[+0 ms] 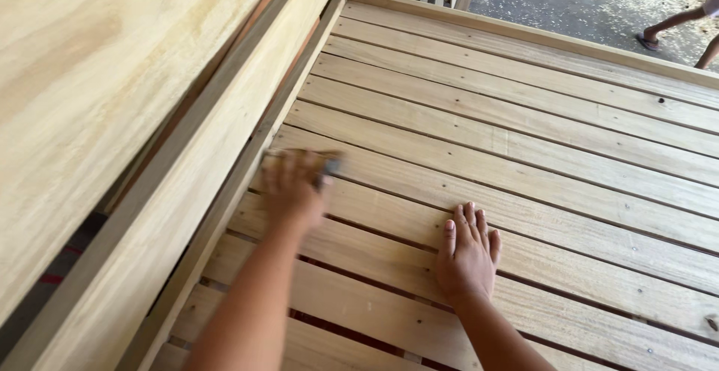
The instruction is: The person sands a slatted wooden bench frame by hand, rubbing sandpaper along the top rails, corner blocks, and seat slats, working around the frame section by section to smooth the wood surfaces.
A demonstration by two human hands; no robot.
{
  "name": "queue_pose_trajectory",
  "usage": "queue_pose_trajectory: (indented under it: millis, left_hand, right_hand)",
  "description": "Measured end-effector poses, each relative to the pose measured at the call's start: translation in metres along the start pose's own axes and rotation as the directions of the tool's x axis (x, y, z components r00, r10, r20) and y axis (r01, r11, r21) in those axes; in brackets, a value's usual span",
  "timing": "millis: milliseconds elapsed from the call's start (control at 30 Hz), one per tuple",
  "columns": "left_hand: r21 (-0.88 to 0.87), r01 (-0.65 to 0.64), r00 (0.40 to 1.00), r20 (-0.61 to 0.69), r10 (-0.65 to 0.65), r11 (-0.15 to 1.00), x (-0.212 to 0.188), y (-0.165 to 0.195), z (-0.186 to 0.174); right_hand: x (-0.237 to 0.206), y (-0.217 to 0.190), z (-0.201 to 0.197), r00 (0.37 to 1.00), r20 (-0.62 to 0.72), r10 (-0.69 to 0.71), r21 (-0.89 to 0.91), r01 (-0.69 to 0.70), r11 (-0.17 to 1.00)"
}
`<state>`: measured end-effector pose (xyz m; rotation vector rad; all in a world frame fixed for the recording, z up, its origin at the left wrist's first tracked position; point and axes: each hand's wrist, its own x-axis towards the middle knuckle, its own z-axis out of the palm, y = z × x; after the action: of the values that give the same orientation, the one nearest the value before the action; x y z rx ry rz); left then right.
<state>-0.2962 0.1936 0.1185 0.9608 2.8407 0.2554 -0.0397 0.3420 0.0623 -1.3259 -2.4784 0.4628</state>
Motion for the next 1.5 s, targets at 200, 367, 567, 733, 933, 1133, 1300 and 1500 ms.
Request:
queue_pose_trajectory:
  millis: [200,367,567,733,933,1133,1300,1500]
  left_hand:
    - [-0.489,0.112,0.987,0.156,-0.039,0.865,-0.054,0.087,0.029]
    - [-0.075,-0.376,0.895,0.231,0.383,0.924,-0.064,0.133,0.031]
    - [-0.016,-0.356,0.906,0.238,0.349,0.935,-0.006,0.166,0.009]
    - [0.091,-0.537,0.833,0.212,0.511,0.839,-0.071,0.136,0.022]
    - [-0.006,-0.414,0.865,0.311,0.395,0.91,-0.017,0.172,0.006]
    - [0.104,-0.508,0.834,0.308,0.458,0.855,-0.06,0.143,0.011]
    - [0.06,-0.478,0.832,0.35,0.43,0.876,-0.056,0.138,0.02]
    - [0.06,-0.445,0.859,0.31,0.407,0.894,-0.027,0.164,0.0]
  right_hand:
    - [-0.002,0.0,-0.002,1.0,-0.008,0.006,0.038,-0.005,0.999]
    - [-0.005,0.002,-0.003,1.0,-0.02,-0.008,0.029,0.008,1.0]
    - [-0.008,0.0,-0.002,1.0,-0.024,-0.003,0.049,0.004,0.999]
    - [-0.007,-0.003,-0.004,1.0,-0.021,0.011,0.024,-0.01,1.0]
    - [-0.011,-0.007,-0.009,1.0,0.003,-0.014,0.015,0.014,1.0]
    - [-0.013,-0.009,-0.012,0.999,-0.021,-0.031,0.032,0.031,0.999]
    - [-0.013,-0.01,-0.014,1.0,0.005,-0.019,0.001,0.019,1.0]
    - [-0.013,-0.013,-0.018,1.0,0.023,-0.007,0.001,0.007,1.0]
